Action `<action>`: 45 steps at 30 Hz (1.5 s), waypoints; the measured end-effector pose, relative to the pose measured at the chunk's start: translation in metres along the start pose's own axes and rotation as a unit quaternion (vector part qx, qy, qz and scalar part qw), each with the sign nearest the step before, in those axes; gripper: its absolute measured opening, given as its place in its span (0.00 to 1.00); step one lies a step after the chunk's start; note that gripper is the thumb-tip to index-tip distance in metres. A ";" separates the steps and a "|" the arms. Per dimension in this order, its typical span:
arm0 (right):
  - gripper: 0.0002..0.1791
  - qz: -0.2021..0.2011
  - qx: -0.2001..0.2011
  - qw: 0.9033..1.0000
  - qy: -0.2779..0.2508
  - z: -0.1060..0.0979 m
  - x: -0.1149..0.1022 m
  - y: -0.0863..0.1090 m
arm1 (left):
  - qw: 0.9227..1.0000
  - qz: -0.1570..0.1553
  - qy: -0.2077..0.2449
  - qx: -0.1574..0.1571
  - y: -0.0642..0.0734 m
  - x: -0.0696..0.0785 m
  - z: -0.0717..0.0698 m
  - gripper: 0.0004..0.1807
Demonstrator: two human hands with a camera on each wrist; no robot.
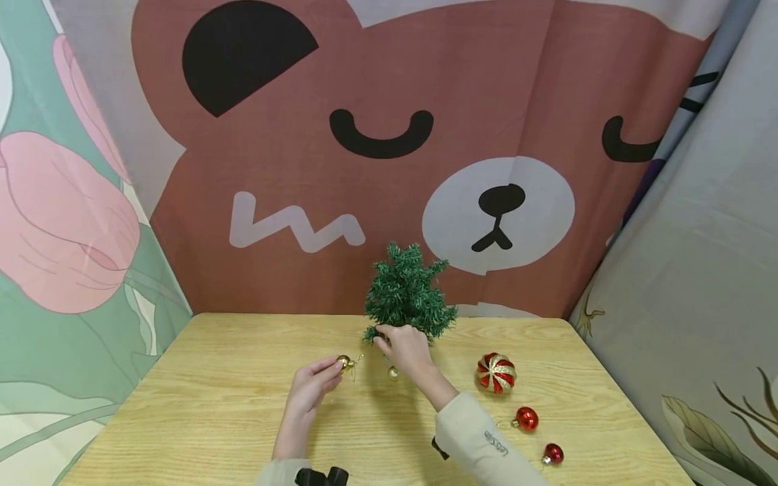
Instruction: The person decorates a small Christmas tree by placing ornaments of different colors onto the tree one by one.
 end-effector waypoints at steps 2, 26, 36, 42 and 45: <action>0.11 -0.004 0.010 1.000 0.005 0.001 0.001 0.000 | 1.000 0.000 -0.005 -0.001 -0.002 0.002 0.002 0.20; 0.10 0.002 0.060 0.998 -0.017 0.004 0.000 0.005 | 1.000 0.022 0.006 -0.015 -0.015 0.011 0.017 0.19; 0.08 -0.005 0.080 0.994 -0.075 0.006 0.000 0.011 | 1.000 0.027 0.007 -0.015 -0.017 0.016 0.022 0.19; 0.07 0.005 0.079 0.970 -0.230 0.007 0.000 0.017 | 0.999 0.028 0.010 -0.021 -0.017 0.018 0.026 0.19; 0.09 0.032 0.057 0.943 -0.326 0.003 -0.003 0.019 | 0.999 0.028 0.016 -0.022 -0.016 0.019 0.028 0.19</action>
Point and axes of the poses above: each hand's wrist, its own y-axis away from the middle knuckle, its own z-axis out of the palm, x = y × z, the point moved 1 cm from there along -y, towards the middle knuckle, and after that the axes turned 5 degrees about -x, right-handed, at the moved point
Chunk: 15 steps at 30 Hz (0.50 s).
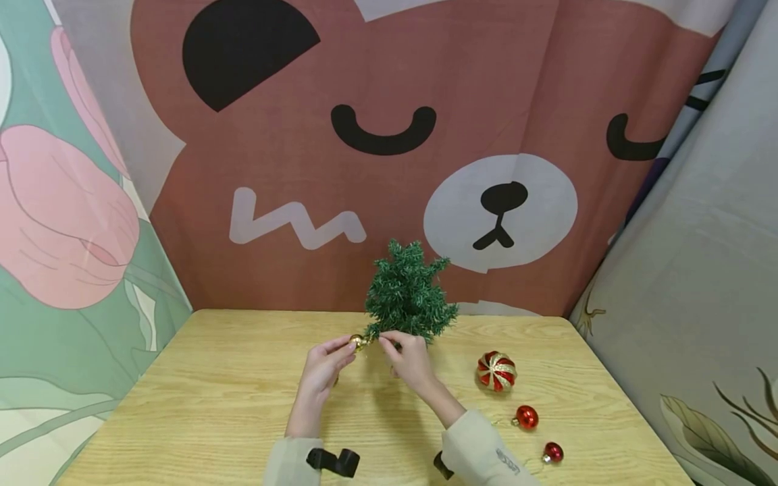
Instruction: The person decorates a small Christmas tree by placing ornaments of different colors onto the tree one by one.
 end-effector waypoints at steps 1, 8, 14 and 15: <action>0.09 0.015 -0.006 1.000 -0.027 -0.002 -0.005 0.000 | 1.000 0.001 0.002 -0.001 0.000 0.000 0.001 0.18; 0.20 0.096 -0.046 0.988 -0.113 -0.002 -0.006 0.003 | 1.000 0.008 0.022 -0.012 0.001 0.001 0.004 0.18; 0.28 0.121 -0.078 0.981 -0.131 0.003 0.003 0.004 | 0.999 0.012 0.035 -0.020 0.002 0.000 0.008 0.17; 0.29 0.126 -0.082 0.980 -0.130 0.004 0.003 0.004 | 0.999 0.012 0.036 -0.022 0.002 0.000 0.008 0.16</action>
Point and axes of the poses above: each hand's wrist, its own y-axis away from the middle knuckle, its own z-axis out of the palm, x = y × z, the point moved 1 cm from there along -y, towards the middle knuckle, and after that the axes turned 5 degrees about -x, right-handed, at the moved point
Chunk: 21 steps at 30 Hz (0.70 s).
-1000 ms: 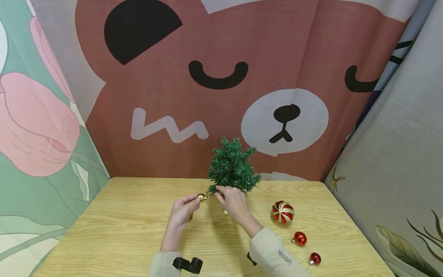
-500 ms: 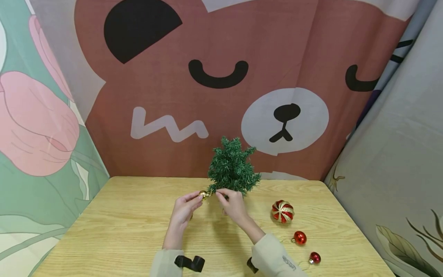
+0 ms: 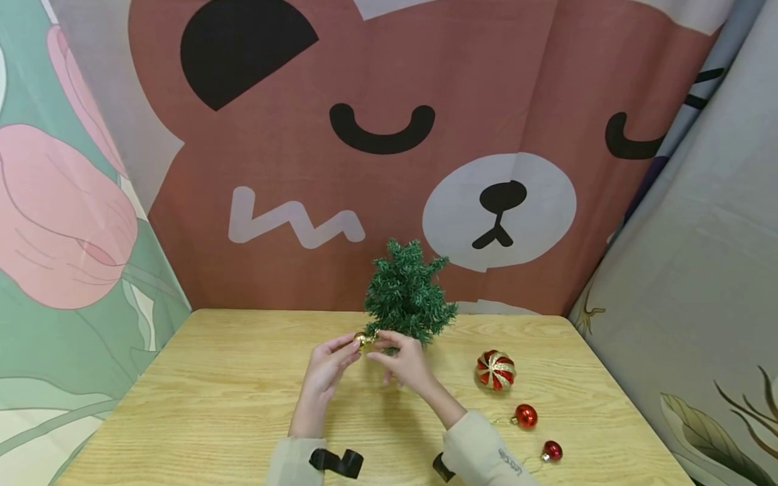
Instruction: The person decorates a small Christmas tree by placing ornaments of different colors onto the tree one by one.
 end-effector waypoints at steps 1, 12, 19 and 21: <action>0.29 0.002 -0.003 1.000 0.002 0.000 0.000 0.000 | 1.000 -0.001 0.002 -0.002 0.000 0.000 0.001 0.16; 0.16 0.003 0.003 1.000 -0.016 -0.001 -0.003 -0.001 | 0.999 -0.002 0.037 -0.013 0.003 0.001 0.003 0.10; 0.08 -0.022 0.015 0.999 -0.040 -0.006 -0.015 0.002 | 0.999 -0.004 0.033 -0.011 0.003 0.000 0.001 0.13; 0.08 -0.027 0.015 0.999 -0.045 -0.007 -0.022 0.005 | 0.999 -0.005 0.031 -0.009 0.004 -0.001 -0.001 0.14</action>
Point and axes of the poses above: each hand's wrist, its own y-axis away from the middle knuckle, its own z-axis out of the palm, x = y × z, the point moved 1 cm from there along -y, towards the middle knuckle, and after that the axes turned 5 degrees about -x, right-handed, at the moved point
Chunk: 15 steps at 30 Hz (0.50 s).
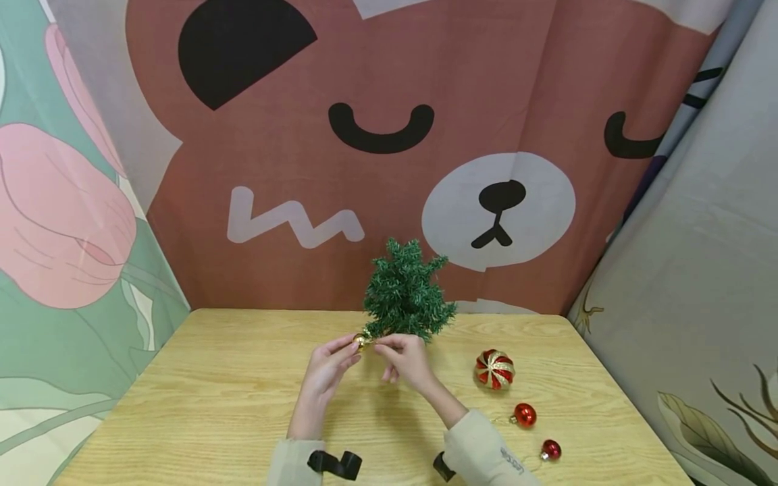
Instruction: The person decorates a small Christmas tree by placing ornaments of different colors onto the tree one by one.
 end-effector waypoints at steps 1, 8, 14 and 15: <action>0.08 0.000 0.000 1.000 0.000 0.000 -0.004 0.001 | 1.000 0.000 -0.001 0.001 0.000 0.000 -0.001 0.15; 0.07 0.003 0.008 1.000 0.005 -0.004 -0.013 0.002 | 1.000 -0.016 -0.011 0.008 0.002 -0.005 -0.008 0.20; 0.07 -0.018 0.008 1.000 0.011 -0.006 -0.013 0.001 | 1.000 -0.014 -0.008 0.004 0.003 -0.009 -0.009 0.18; 0.07 -0.023 0.008 1.000 0.013 -0.006 -0.014 0.001 | 1.000 -0.013 -0.006 0.003 0.004 -0.010 -0.010 0.16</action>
Point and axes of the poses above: each hand's wrist, its own y-axis away from the middle knuckle, its own z-axis out of the palm, x = y × z, the point moved 1 cm from there along -y, towards the middle knuckle, and after that the axes turned 5 degrees about -x, right-handed, at the moved point
